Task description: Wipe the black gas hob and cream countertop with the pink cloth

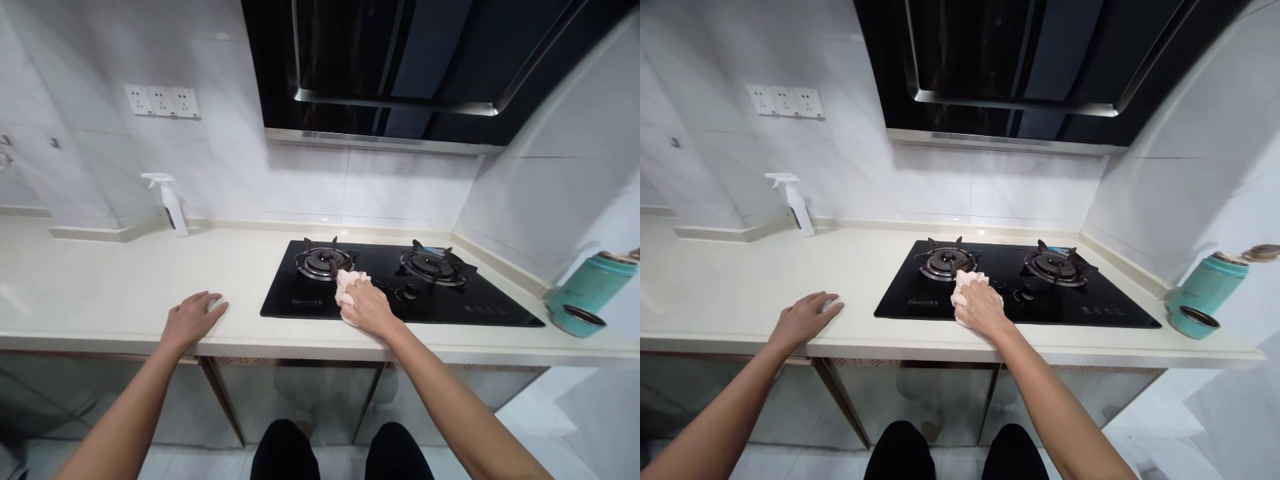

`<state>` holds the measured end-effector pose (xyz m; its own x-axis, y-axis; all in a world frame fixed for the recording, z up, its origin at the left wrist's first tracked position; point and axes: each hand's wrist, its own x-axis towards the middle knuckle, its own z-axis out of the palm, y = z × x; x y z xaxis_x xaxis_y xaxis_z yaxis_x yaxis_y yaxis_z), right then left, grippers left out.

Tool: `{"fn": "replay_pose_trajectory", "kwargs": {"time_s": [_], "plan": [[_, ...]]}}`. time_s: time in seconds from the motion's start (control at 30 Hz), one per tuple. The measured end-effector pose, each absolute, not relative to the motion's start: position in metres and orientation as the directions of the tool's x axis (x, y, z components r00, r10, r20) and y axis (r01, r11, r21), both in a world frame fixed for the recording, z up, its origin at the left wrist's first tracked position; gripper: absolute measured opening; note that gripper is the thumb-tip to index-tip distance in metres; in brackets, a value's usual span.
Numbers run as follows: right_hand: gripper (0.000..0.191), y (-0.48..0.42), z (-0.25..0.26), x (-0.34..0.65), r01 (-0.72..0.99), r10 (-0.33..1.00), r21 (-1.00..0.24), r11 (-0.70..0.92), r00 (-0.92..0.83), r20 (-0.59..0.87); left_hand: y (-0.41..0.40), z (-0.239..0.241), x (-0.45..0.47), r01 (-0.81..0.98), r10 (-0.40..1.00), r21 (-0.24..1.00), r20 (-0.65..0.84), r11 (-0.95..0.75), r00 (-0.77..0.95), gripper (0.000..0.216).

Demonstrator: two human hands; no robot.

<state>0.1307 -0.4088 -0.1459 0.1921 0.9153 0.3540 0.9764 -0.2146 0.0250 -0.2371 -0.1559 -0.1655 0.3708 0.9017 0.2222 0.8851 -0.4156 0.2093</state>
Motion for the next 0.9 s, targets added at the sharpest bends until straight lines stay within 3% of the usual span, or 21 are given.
{"fn": "replay_pose_trajectory", "kwargs": {"time_s": [0.23, 0.5, 0.73, 0.9], "plan": [[0.019, -0.484, -0.163, 0.169, 0.969, 0.891, 0.002, -0.248, 0.228, 0.392, -0.149, -0.167, -0.239, 0.878, 0.891, 0.19, 0.22, -0.439, 0.398, 0.066], [0.021, -0.547, -0.177, 0.217, 0.912, 0.819, -0.113, -0.394, 0.404, 0.408, -0.148, -0.168, -0.239, 0.876, 0.891, 0.201, 0.224, -0.439, 0.395, 0.063], [0.035, -0.588, -0.182, 0.236, 0.766, 0.68, -0.245, -0.594, 0.641, 0.356, -0.154, -0.164, -0.238, 0.874, 0.897, 0.22, 0.192, -0.434, 0.398, 0.062], [0.036, -0.624, -0.187, 0.237, 0.763, 0.693, -0.265, -0.59, 0.646, 0.319, -0.154, -0.166, -0.238, 0.876, 0.895, 0.21, 0.212, -0.434, 0.393, 0.061]]}}
